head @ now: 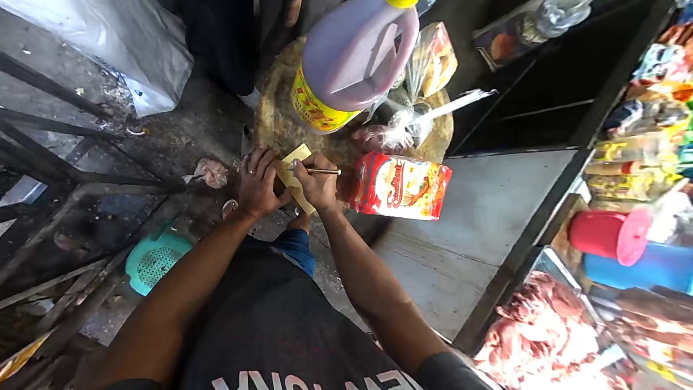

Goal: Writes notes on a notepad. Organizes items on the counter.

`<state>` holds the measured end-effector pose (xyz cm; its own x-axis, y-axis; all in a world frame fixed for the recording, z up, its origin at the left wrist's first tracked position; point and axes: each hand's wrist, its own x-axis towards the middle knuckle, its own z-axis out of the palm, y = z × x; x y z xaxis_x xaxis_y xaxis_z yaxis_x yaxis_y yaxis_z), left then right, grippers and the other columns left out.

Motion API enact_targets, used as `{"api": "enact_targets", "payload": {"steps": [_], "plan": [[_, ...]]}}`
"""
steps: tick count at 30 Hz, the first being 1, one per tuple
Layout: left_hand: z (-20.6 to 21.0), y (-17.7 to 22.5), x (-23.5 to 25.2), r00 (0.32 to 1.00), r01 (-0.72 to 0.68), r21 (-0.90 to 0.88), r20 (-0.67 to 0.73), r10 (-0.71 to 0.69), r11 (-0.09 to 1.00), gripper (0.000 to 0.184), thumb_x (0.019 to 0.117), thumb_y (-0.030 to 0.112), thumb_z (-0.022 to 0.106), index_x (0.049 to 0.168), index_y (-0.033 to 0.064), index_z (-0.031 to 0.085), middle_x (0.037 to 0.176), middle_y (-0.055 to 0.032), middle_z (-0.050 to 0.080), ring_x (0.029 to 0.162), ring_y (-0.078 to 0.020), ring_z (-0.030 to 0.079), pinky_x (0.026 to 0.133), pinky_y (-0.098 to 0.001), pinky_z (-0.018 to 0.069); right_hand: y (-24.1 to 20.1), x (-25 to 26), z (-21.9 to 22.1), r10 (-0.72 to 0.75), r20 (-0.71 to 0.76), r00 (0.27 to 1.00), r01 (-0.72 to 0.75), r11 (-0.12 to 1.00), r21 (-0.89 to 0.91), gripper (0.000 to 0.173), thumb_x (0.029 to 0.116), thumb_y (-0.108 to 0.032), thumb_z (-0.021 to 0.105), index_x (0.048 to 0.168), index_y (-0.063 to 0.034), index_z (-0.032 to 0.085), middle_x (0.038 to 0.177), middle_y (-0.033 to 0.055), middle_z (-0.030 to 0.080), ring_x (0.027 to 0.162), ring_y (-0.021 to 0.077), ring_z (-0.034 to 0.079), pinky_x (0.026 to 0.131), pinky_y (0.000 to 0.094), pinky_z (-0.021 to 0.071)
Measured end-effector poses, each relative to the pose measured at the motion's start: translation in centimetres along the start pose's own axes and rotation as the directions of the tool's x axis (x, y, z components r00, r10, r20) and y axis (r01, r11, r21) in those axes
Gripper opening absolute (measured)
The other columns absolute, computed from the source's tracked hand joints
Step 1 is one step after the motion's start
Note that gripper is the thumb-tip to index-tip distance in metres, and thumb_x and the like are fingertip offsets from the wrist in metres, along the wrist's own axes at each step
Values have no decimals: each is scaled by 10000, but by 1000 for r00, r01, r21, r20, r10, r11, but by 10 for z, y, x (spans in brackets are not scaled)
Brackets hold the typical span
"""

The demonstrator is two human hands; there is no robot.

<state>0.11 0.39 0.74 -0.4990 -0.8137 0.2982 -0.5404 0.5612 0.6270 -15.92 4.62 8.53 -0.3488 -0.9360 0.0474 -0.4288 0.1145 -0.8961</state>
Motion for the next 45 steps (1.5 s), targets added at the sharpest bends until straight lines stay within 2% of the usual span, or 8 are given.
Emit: {"api": "enact_targets", "payload": {"steps": [4, 10, 14, 17, 21, 32, 37, 45], "plan": [[-1, 0, -1, 1000, -15, -23, -9, 15, 1000, 683, 849, 597, 665, 1336, 123, 605, 1565, -70, 491, 1539, -316, 300, 1232, -606, 234, 7, 7, 7, -22, -24, 999, 24, 997, 73, 234, 906, -108, 725, 720, -91, 585, 591, -15, 577, 499, 62, 533, 477, 249, 464], [-5, 6, -3, 1000, -12, -46, 19, 13, 999, 673, 890, 610, 622, 1311, 85, 610, 1580, -89, 468, 1554, -336, 261, 1243, -607, 210, 3, -5, 3, 42, 19, 999, -40, 996, -76, 316, 945, -244, 690, 693, -129, 538, 562, 17, 520, 433, 120, 457, 399, 279, 376], [1, 0, 0, 1000, -14, -18, -22, 14, 1000, 693, 845, 641, 635, 1308, 125, 624, 1557, -58, 502, 1534, -307, 310, 1221, -615, 240, 5, 5, 9, -12, -18, 1000, 10, 995, -97, 296, 908, -169, 717, 659, -113, 566, 555, -18, 534, 469, 69, 487, 451, 263, 409], [-2, 2, -2, 1000, -5, -30, 23, 6, 1000, 691, 874, 631, 624, 1309, 95, 622, 1581, -74, 469, 1552, -317, 268, 1240, -610, 205, 5, -3, 5, 24, 7, 1000, -23, 993, -119, 322, 940, -231, 710, 687, -121, 545, 562, 18, 523, 443, 121, 468, 408, 287, 386], [2, -2, 1, 998, -35, -38, -53, 33, 999, 688, 857, 656, 621, 1287, 119, 632, 1529, -82, 531, 1515, -324, 346, 1214, -612, 260, 2, -5, 4, 14, 22, 1000, -11, 987, -160, 306, 944, -232, 700, 698, -112, 564, 572, 31, 538, 447, 137, 479, 412, 308, 399], [4, -3, 2, 997, -49, -35, -55, 47, 998, 689, 854, 646, 629, 1287, 111, 631, 1525, -90, 533, 1513, -333, 348, 1218, -605, 260, 4, -3, 3, -13, 16, 1000, 14, 994, -108, 298, 926, -178, 718, 686, -101, 560, 561, 28, 524, 437, 120, 457, 400, 280, 379], [3, -4, 2, 999, -37, -23, -40, 36, 999, 688, 843, 638, 643, 1300, 123, 626, 1537, -78, 521, 1525, -321, 327, 1225, -609, 246, 6, 11, 7, -45, -40, 998, 41, 994, -99, 280, 889, -117, 732, 651, -87, 587, 555, -17, 548, 477, 44, 492, 457, 240, 413], [2, -3, 2, 999, -32, -23, -39, 31, 999, 681, 842, 639, 644, 1292, 127, 633, 1533, -71, 527, 1526, -311, 328, 1224, -605, 247, 6, 9, 8, -31, -17, 999, 28, 991, -127, 294, 884, -109, 719, 633, -95, 567, 547, -17, 530, 473, 52, 478, 453, 243, 394]]}}
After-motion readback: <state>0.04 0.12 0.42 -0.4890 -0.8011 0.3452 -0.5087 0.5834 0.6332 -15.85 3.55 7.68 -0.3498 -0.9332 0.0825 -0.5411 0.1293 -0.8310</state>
